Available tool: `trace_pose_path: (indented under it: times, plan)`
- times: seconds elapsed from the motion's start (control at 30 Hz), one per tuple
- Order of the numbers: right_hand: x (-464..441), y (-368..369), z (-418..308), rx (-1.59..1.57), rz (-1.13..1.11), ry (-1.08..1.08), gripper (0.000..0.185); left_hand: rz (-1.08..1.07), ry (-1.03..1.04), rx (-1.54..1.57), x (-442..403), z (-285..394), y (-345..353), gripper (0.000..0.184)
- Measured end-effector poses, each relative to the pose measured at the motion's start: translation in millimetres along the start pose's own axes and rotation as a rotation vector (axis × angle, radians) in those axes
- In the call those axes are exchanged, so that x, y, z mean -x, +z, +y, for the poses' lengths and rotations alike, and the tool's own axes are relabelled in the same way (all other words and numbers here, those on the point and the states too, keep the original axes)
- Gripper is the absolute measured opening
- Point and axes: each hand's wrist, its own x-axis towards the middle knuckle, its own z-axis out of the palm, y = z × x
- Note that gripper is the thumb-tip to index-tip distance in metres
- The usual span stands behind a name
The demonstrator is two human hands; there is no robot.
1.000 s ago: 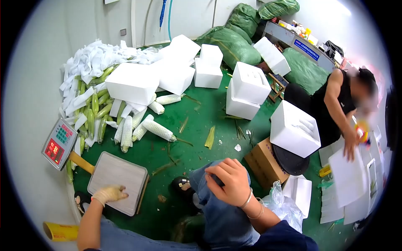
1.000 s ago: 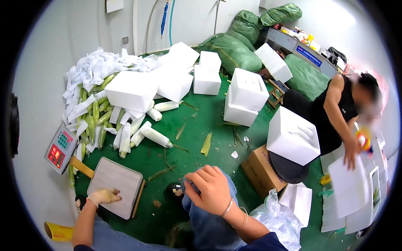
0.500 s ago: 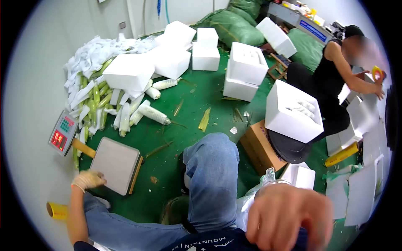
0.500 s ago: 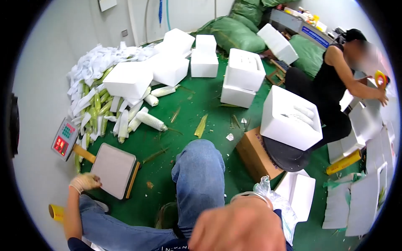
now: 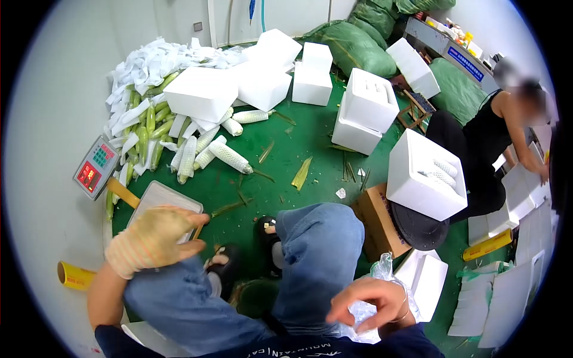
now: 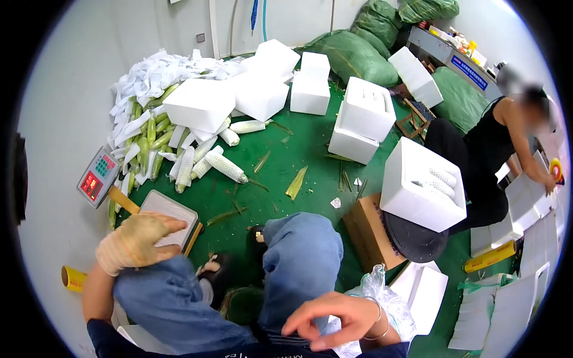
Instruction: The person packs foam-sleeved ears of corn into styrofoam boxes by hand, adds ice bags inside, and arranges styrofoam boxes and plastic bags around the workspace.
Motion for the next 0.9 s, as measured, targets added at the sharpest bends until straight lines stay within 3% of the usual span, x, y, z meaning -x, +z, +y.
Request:
trace_pose_path:
  times: [0.1,0.23,0.37,0.43,0.5,0.53,0.63,0.7,0.77,0.9]
  plan:
    - [8.9,14.4,4.3,0.131,0.306,0.108,0.027,-0.028,0.307,-0.034,-24.7,13.1,9.4,0.042]
    - [-53.2,-8.9,-29.7,0.509,0.284,0.075,0.02,-0.088,0.571,-0.023,-79.0,44.9,29.0,0.033]
    - [-131.5,-65.5,-1.7,0.61,0.308,0.063,0.014,-0.384,0.663,-0.017,-82.9,32.3,55.4,0.033]
    - [-154.6,-98.7,37.9,0.591,0.325,0.242,0.02,-0.708,0.575,-0.029,-86.1,9.8,84.6,0.031]
    - [-148.6,-109.4,70.1,1.506,0.181,0.365,0.027,-0.795,0.582,-0.081,-104.5,-0.2,88.5,0.032]
    - [-137.4,-113.8,85.4,1.551,0.103,0.458,0.029,-0.8,0.573,-0.094,-118.1,1.4,71.1,0.032]
    - [-114.7,-114.4,87.3,1.422,-0.074,0.601,0.031,-0.666,0.671,-0.023,-147.9,-16.4,80.7,0.031]
    - [-115.2,-105.2,65.1,1.308,0.006,0.669,0.033,-0.726,0.661,-0.007,-163.6,-19.4,95.2,0.032]
    - [-102.4,-99.4,48.7,1.173,0.369,0.556,0.035,-0.826,0.833,-0.042,-175.0,-20.2,123.2,0.035]
    - [-76.0,-61.2,27.0,1.175,0.603,0.705,0.041,-0.773,1.053,0.084,-196.0,15.8,128.3,0.032]
